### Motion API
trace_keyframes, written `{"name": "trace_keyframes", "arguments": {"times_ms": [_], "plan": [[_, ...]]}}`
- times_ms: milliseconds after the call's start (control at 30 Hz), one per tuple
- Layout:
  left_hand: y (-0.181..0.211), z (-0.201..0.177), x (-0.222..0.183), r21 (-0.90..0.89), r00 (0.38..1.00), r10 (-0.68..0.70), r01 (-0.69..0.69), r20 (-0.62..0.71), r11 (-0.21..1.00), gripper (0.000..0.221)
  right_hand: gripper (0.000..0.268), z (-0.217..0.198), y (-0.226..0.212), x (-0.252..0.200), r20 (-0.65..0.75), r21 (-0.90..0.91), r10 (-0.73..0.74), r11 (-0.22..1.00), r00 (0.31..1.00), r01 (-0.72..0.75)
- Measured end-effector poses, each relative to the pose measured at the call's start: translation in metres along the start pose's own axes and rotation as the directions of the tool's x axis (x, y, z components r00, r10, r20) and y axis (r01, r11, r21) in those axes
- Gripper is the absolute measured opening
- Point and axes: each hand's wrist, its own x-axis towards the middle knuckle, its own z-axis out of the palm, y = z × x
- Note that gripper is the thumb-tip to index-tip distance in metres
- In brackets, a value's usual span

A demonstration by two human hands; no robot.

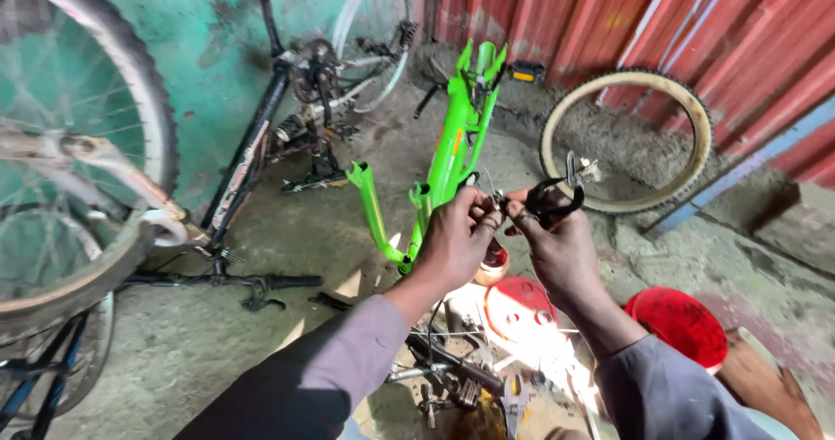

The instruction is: Threading a bicycle gear or brake cable through its housing and routing it along the frame.

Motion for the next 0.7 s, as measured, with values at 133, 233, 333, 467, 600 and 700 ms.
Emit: {"name": "trace_keyframes", "arguments": {"times_ms": [133,233,333,467,600,700], "plan": [[-0.003,-0.007,-0.007,0.173,0.994,0.110,-0.113,0.024,0.978,0.011,0.014,0.002,0.013,-0.003,0.021,0.061,0.068,0.996,0.997,-0.069],[0.004,-0.014,-0.007,0.230,1.000,0.009,-0.005,-0.019,0.973,0.016,0.020,0.003,0.019,0.004,0.103,0.144,0.146,0.976,0.984,-0.160],[-0.009,-0.011,-0.007,0.151,0.970,-0.200,0.220,-0.141,0.964,0.024,0.029,0.004,0.030,0.010,0.228,0.174,0.197,0.955,0.954,-0.239],[-0.099,-0.004,0.029,-0.346,0.871,-0.424,0.328,-0.250,0.879,0.050,0.013,-0.002,0.048,0.032,0.377,-0.177,0.160,0.979,0.912,-0.098],[-0.035,0.016,0.016,-0.508,0.767,-0.606,0.443,-0.212,0.739,0.047,0.021,-0.007,0.021,0.032,0.317,-0.116,0.217,0.975,0.923,-0.189],[-0.045,-0.002,0.008,0.032,0.914,-0.353,0.366,-0.197,0.930,0.039,0.034,-0.024,0.055,0.042,0.305,0.005,0.226,0.971,0.925,-0.239]]}}
